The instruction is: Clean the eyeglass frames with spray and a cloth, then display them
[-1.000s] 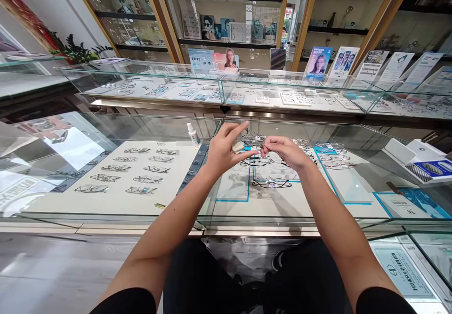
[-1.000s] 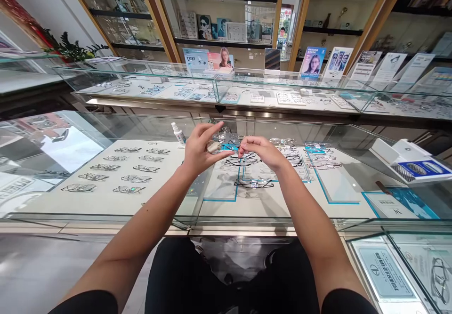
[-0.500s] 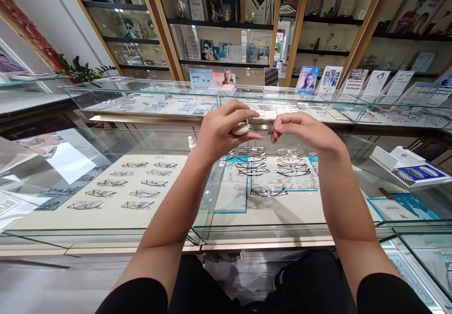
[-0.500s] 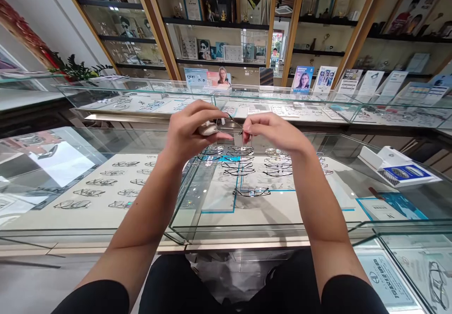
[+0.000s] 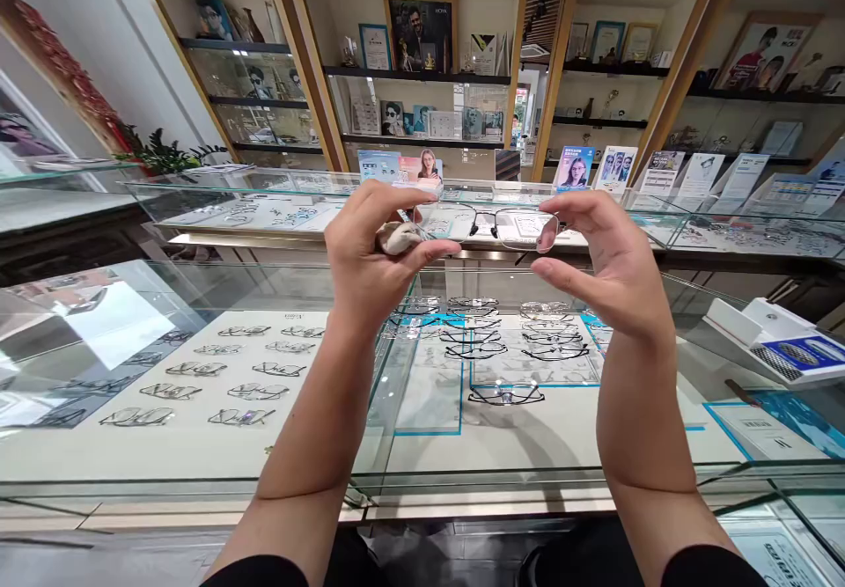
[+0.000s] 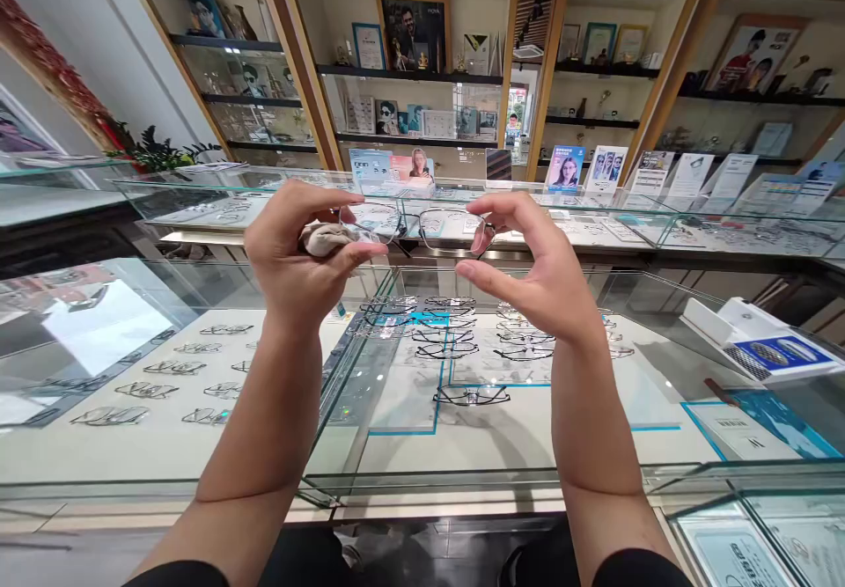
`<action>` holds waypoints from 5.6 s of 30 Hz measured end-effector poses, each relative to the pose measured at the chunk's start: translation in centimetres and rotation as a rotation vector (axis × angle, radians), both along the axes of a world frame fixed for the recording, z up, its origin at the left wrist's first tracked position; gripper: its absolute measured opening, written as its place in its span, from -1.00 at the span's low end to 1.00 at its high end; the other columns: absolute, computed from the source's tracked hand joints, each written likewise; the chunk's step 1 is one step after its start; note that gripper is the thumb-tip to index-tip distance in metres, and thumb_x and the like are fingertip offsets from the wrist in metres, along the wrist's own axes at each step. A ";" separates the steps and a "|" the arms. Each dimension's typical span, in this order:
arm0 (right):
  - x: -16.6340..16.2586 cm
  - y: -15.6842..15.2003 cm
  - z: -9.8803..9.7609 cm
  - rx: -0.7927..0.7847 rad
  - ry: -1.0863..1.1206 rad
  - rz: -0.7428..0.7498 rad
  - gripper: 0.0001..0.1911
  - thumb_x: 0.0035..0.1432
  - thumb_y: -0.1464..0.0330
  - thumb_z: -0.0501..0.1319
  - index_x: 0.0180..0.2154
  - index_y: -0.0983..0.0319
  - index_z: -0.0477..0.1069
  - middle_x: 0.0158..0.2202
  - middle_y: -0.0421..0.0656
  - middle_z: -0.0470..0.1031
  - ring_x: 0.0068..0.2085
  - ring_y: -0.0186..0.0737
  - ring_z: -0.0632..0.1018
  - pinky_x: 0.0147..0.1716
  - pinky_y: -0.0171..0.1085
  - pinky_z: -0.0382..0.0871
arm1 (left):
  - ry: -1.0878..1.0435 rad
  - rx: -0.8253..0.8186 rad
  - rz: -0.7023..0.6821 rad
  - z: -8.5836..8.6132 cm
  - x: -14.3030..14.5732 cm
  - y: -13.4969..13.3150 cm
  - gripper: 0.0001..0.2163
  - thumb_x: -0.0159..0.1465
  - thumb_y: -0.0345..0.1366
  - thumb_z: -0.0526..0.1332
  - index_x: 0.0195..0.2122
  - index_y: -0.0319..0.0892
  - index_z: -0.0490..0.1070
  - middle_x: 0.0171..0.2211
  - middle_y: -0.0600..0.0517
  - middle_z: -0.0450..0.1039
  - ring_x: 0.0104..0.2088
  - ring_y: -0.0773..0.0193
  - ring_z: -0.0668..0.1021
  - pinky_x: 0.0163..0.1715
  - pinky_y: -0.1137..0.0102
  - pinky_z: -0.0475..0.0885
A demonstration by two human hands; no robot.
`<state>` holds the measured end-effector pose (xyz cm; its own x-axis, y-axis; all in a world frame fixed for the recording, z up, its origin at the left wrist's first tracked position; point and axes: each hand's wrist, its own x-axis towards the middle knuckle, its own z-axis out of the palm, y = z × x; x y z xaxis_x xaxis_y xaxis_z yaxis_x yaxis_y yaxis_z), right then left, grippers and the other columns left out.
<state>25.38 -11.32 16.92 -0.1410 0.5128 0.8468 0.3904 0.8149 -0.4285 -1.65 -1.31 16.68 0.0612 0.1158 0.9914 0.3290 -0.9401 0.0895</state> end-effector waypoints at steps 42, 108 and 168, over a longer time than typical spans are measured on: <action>0.1 2.3 -0.6 -0.129 0.081 -0.267 -0.59 0.31 0.15 0.45 0.15 0.04 0.65 0.13 -0.05 0.68 0.11 0.02 0.69 0.04 0.05 0.69 | -0.109 -0.009 -0.065 -1.7 1.9 2.5 -0.61 0.29 0.13 0.54 0.03 0.08 0.69 -0.11 -0.02 0.58 -0.12 0.13 0.60 -0.16 0.17 0.57; -1.2 1.5 -0.4 0.083 -0.054 -0.449 -0.70 0.38 0.18 0.37 0.10 0.01 0.69 -0.02 -0.07 0.63 -0.07 -0.01 0.67 0.05 0.09 0.63 | -0.058 -0.204 -0.124 -1.4 0.7 4.5 -0.56 0.29 0.24 0.48 0.03 0.10 0.68 -0.19 0.00 0.60 -0.19 0.13 0.62 -0.16 0.17 0.58; -0.7 3.0 -1.0 0.052 0.185 -0.202 -0.69 0.43 0.07 0.39 0.08 0.04 0.68 0.10 -0.06 0.68 0.09 0.00 0.70 0.17 0.09 0.67 | -0.117 -0.049 -0.279 -1.6 1.2 4.6 -0.61 0.34 -0.04 0.55 0.17 0.16 0.63 0.08 0.01 0.70 0.01 0.11 0.74 0.04 0.18 0.70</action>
